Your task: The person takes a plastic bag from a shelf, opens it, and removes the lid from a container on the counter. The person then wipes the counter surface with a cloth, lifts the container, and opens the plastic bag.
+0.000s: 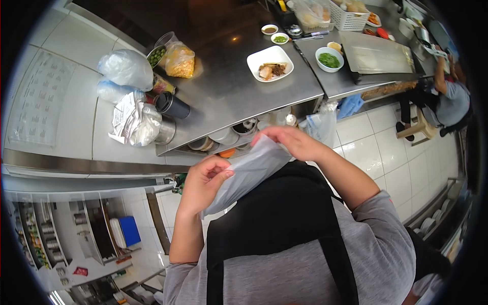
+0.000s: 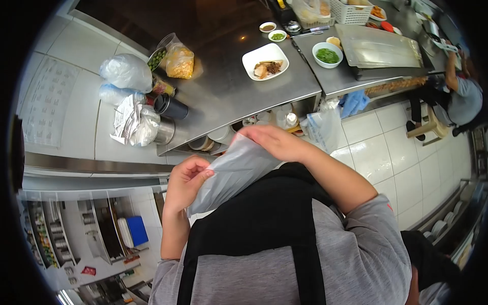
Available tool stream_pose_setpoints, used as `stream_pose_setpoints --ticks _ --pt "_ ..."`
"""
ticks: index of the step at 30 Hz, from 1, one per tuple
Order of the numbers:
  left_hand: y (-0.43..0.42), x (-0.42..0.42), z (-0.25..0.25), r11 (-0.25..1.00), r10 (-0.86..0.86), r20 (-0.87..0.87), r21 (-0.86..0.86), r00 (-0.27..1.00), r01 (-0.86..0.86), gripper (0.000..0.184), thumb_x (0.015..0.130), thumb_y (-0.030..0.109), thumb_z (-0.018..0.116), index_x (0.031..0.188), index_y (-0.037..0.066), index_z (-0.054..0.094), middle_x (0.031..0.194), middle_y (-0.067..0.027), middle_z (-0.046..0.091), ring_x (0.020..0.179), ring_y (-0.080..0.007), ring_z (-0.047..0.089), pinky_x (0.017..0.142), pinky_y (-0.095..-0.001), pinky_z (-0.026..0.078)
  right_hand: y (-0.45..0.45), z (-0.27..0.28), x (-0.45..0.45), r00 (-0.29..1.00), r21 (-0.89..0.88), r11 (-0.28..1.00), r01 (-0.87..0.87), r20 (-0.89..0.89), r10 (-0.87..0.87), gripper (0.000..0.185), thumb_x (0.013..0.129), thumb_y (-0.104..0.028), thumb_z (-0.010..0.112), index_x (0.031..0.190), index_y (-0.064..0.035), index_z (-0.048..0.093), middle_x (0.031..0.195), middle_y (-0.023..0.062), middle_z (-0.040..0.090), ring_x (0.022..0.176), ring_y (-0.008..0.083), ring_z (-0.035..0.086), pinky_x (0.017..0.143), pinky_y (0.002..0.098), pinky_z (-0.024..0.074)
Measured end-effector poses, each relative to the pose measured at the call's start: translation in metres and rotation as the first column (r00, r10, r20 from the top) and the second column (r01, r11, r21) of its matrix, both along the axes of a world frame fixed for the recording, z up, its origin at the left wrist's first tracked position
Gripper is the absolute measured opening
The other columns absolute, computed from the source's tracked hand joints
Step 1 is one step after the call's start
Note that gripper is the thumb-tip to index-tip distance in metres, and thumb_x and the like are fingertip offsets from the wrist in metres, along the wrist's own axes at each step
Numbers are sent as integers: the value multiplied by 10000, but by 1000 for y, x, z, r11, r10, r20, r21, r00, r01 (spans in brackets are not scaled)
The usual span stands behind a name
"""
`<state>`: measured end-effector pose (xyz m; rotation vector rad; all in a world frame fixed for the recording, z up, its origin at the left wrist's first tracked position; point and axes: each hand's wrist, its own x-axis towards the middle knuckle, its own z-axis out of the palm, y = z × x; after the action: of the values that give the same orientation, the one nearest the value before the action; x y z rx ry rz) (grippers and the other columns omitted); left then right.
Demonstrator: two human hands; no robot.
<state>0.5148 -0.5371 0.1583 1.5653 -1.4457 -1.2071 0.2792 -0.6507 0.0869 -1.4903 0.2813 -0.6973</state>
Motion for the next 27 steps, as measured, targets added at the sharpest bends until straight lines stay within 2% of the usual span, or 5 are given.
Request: stream_pose_setpoints --ticks 5,10,14,19,27 --pt "16 10 1 999 -38 -37 -22 999 37 66 799 0 649 855 10 615 811 -5 561 710 -54 525 650 -195 428 65 12 -19 977 -239 967 86 -170 -129 216 896 -198 572 1028 -29 595 869 103 621 819 173 584 754 285 445" --pt "13 -26 12 811 -184 628 -337 756 478 265 809 130 639 1067 77 606 921 -76 600 813 -232 594 717 -302 475 104 9 -22 862 -114 890 441 -222 -455 145 865 -155 613 891 -15 641 714 78 610 657 137 550 600 263 428" --pt "14 -63 17 821 -408 473 -184 781 541 317 796 147 630 1106 96 594 938 -87 603 877 -277 591 748 -334 472 110 4 -32 896 -236 883 405 -90 -435 97 836 -108 638 895 -34 663 768 77 628 695 129 572 608 263 443" --pt "-6 -88 -1 844 -306 456 -275 835 460 99 744 53 659 812 1 608 701 -103 557 625 -262 542 565 -319 409 90 2 -54 908 -47 913 404 -97 -407 86 810 -100 672 871 -40 669 810 49 640 736 126 589 655 260 459" --pt "-84 -142 -14 947 -252 324 -111 912 302 88 713 -31 654 792 6 639 675 -51 566 650 -138 546 597 -254 412 0 -36 -122 942 16 959 282 -194 -273 127 842 -169 642 882 -48 652 704 8 611 639 56 510 592 231 422"
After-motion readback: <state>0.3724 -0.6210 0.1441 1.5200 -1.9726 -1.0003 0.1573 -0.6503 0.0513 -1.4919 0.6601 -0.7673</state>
